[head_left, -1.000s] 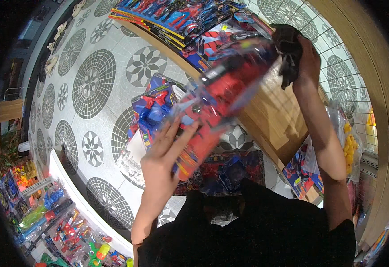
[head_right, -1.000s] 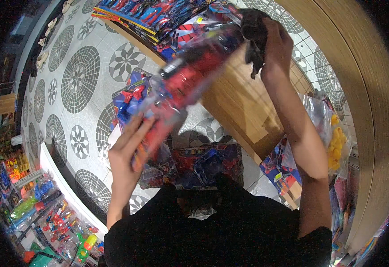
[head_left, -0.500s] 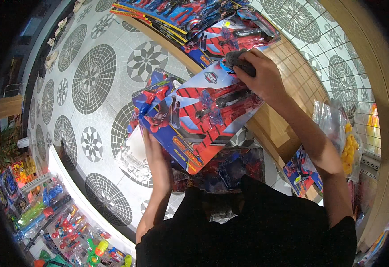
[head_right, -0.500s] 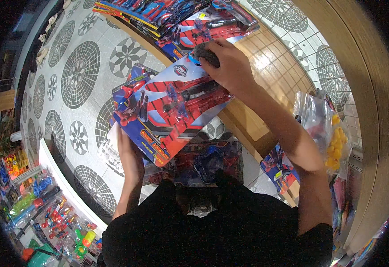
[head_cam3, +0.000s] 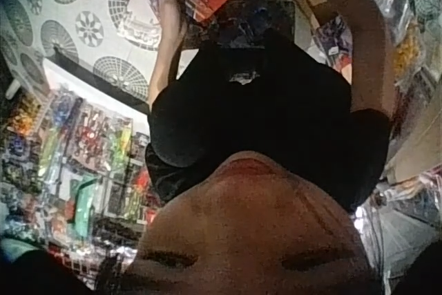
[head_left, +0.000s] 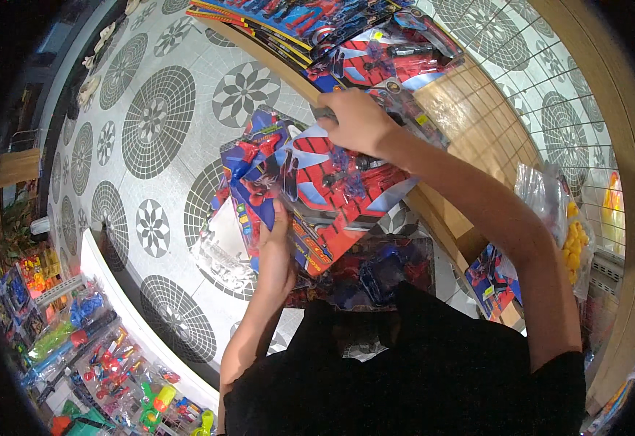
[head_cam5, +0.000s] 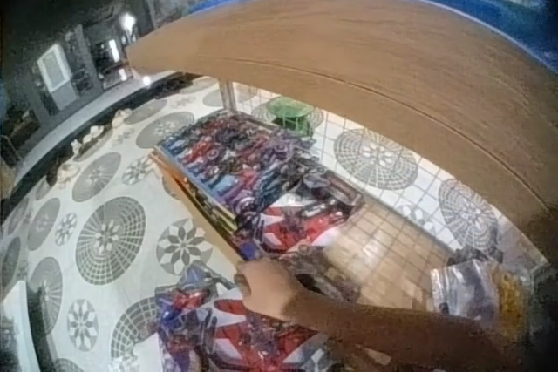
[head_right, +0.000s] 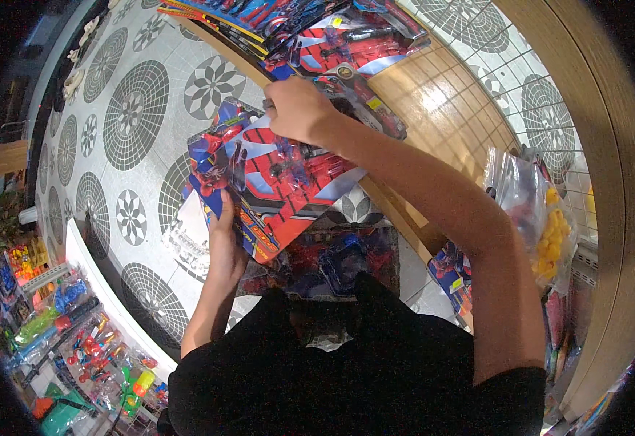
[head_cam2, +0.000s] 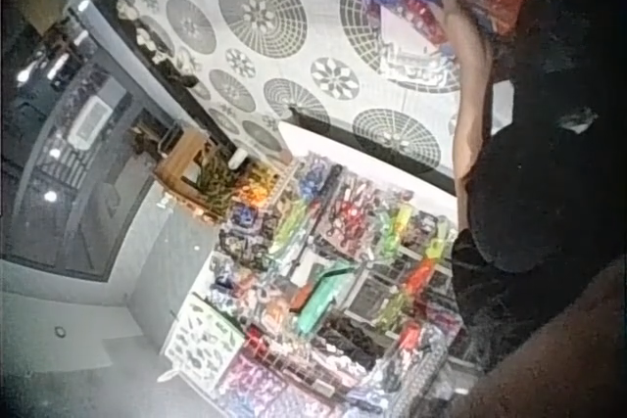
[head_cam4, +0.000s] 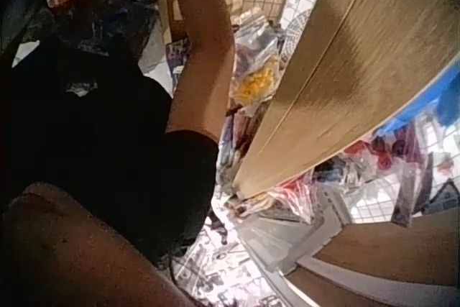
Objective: Dusting and wiping down toy packages and shelves in a store using a cleaning cloth.
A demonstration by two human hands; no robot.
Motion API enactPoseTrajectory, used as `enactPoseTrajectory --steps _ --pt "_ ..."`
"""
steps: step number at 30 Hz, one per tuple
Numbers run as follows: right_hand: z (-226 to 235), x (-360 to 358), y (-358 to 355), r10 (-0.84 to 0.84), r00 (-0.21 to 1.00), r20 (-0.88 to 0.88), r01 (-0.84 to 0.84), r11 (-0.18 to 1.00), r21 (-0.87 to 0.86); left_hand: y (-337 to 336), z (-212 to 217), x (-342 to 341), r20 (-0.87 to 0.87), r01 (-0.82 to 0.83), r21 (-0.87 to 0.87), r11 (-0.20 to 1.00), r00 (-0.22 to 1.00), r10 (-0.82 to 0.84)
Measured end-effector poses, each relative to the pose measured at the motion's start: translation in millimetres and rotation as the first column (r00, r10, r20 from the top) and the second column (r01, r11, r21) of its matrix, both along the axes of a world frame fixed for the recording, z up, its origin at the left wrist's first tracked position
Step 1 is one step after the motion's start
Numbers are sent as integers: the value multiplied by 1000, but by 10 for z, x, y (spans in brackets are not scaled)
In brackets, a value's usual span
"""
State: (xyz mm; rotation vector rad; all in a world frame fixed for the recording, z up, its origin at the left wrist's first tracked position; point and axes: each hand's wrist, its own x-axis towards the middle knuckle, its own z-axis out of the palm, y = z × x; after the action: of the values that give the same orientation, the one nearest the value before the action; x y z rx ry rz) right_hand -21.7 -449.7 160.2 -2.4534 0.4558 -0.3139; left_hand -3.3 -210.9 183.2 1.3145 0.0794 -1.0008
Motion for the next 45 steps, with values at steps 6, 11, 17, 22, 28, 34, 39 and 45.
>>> enactPoseTrajectory --steps 6,11,17,22,28,34,39,45 --pt "149 257 384 295 942 161 -323 926 195 -175 176 -34 7 -115 -58 992 993 116" --pt "271 -48 960 506 828 243 -561 734 383 22 -112 110 -242 -236 -134 962 950 199" --pt "196 -1013 855 513 853 97 -507 768 391 -77 63 39 -191 -49 -126 991 981 25" --pt "90 -1474 399 254 967 -9 -244 937 250 -39 -62 30 -286 -120 -89 989 954 90" --pt "-34 -1478 40 -259 965 -39 257 966 -35 -96 -25 38 -256 -123 -116 986 962 90" --pt "164 -1283 907 193 981 6 -188 948 258 -99 -103 -6 -226 -149 -102 984 966 123" --pt "627 -1059 830 118 981 155 -178 869 461 -29 -33 -37 -9 -34 38 999 999 35" --pt "423 -444 -87 -300 876 378 266 954 140 -3 66 -69 118 146 162 976 979 -166"
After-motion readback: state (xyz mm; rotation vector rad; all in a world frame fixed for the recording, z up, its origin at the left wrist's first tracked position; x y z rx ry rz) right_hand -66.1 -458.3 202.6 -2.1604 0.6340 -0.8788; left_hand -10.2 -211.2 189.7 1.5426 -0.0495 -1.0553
